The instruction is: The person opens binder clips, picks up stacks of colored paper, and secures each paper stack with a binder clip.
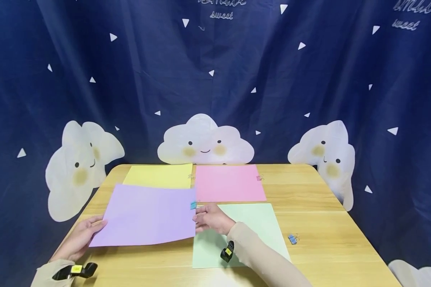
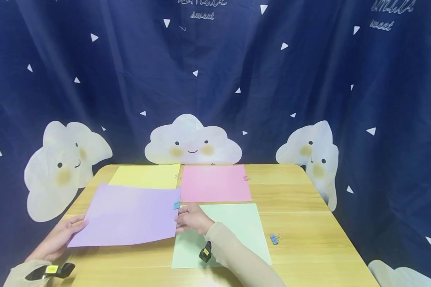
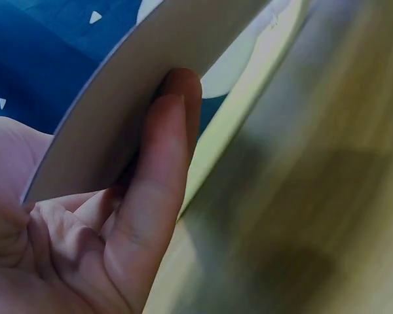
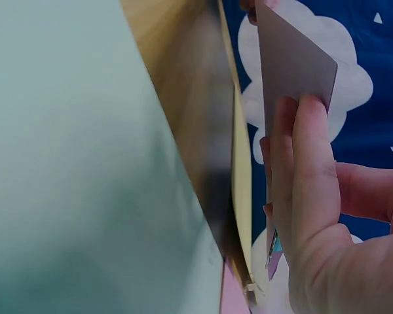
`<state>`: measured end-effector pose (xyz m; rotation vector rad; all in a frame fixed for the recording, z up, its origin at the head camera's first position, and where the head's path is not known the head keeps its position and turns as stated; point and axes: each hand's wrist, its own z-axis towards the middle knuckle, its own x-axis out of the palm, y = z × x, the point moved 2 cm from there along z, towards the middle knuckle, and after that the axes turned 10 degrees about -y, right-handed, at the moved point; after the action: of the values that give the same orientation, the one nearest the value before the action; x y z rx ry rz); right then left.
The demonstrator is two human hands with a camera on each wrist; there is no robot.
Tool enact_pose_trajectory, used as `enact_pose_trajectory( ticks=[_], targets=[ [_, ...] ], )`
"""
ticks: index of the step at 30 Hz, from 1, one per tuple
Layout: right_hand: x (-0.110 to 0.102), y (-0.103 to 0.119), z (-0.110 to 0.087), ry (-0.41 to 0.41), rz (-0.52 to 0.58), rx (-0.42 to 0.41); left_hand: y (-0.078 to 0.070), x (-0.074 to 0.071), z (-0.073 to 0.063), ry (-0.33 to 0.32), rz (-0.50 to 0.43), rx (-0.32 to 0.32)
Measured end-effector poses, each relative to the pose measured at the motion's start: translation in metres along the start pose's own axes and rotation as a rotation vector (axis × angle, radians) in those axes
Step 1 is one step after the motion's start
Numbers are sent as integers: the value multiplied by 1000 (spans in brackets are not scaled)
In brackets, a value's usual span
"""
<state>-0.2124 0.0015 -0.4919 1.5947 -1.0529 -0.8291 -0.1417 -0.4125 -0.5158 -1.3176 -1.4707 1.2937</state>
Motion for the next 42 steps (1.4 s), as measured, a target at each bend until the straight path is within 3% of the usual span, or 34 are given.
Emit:
enact_pose_trajectory(
  ticks=[8, 15, 22, 31, 37, 42],
  targets=[
    [8, -10, 0, 36, -23, 13, 11, -5, -2, 13, 108, -76],
    [15, -18, -1, 74, -25, 31, 16, -15, -5, 52, 177, -76],
    [17, -21, -2, 93, -30, 62, 16, -19, -5, 39, 277, -73],
    [17, -24, -8, 125, -1, 87, 10, -18, -6, -30, 453, -104],
    [17, -24, -10, 142, 9, 95, -3, -19, -10, -53, 621, -40],
    [19, -28, -12, 154, 29, 91, -10, -20, -15, -39, 622, -55]
  ],
)
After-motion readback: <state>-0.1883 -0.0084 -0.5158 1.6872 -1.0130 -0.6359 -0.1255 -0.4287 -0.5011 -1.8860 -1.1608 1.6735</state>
